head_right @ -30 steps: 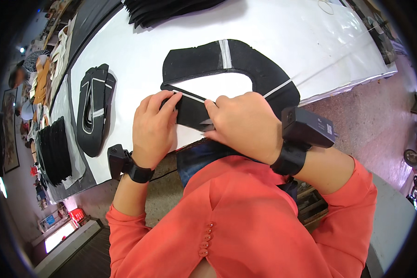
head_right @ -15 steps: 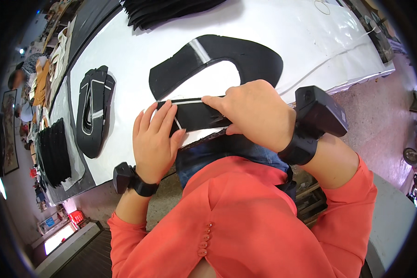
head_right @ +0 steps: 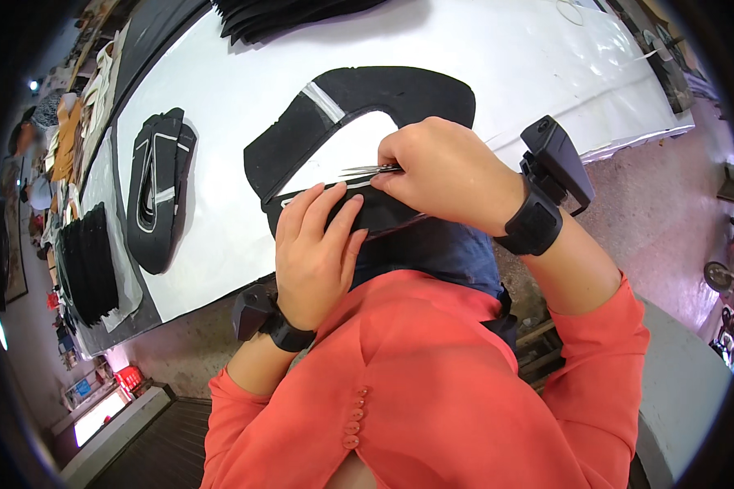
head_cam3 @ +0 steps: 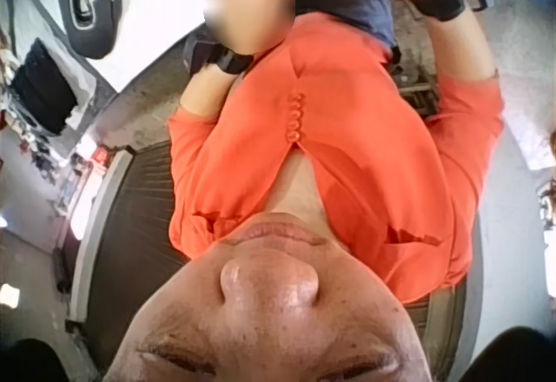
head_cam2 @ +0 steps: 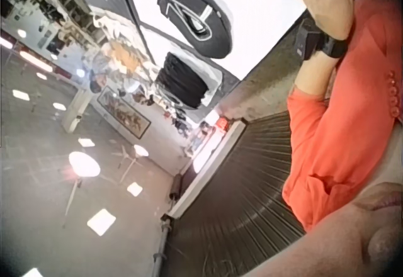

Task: Trim loose threads and excess fabric from shoe upper components using small snips.

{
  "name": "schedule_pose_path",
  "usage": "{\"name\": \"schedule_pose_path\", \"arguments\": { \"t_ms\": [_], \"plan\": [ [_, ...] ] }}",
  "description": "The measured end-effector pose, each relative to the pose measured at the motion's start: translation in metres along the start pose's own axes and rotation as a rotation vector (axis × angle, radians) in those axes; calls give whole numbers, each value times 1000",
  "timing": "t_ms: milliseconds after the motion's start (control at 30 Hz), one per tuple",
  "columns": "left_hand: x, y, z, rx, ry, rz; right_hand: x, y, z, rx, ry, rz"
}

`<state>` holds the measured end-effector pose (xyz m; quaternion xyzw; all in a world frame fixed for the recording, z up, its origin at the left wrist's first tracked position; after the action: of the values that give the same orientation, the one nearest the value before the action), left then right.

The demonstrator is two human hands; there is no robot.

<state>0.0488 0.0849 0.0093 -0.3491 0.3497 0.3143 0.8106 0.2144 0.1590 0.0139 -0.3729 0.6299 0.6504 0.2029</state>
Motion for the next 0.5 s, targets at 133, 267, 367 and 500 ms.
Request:
{"name": "schedule_pose_path", "arguments": {
  "t_ms": [133, 267, 367, 500],
  "plan": [
    [4, 1, -1, -10, -52, -52, -6, -8, -1, -66, -34, 9],
    [6, 1, -1, -21, -55, -56, -7, -5, -1, -146, -144, 54],
    [7, 2, -1, -25, -55, -64, -12, -3, 4, 67, -17, 195],
    [7, 2, -3, -20, -52, -60, -2, -14, -1, 73, -29, 86]
  ]
}}
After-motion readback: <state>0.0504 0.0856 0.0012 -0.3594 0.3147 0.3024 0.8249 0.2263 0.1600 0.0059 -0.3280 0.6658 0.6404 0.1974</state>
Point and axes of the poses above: each hand's wrist, its own z-axis towards the middle knuckle, its own x-axis out of the palm, y = z × x, the point moved 6 cm from there along z, towards the middle knuckle, and after that the axes turned 15 degrees about -y, right-handed, at the moved point
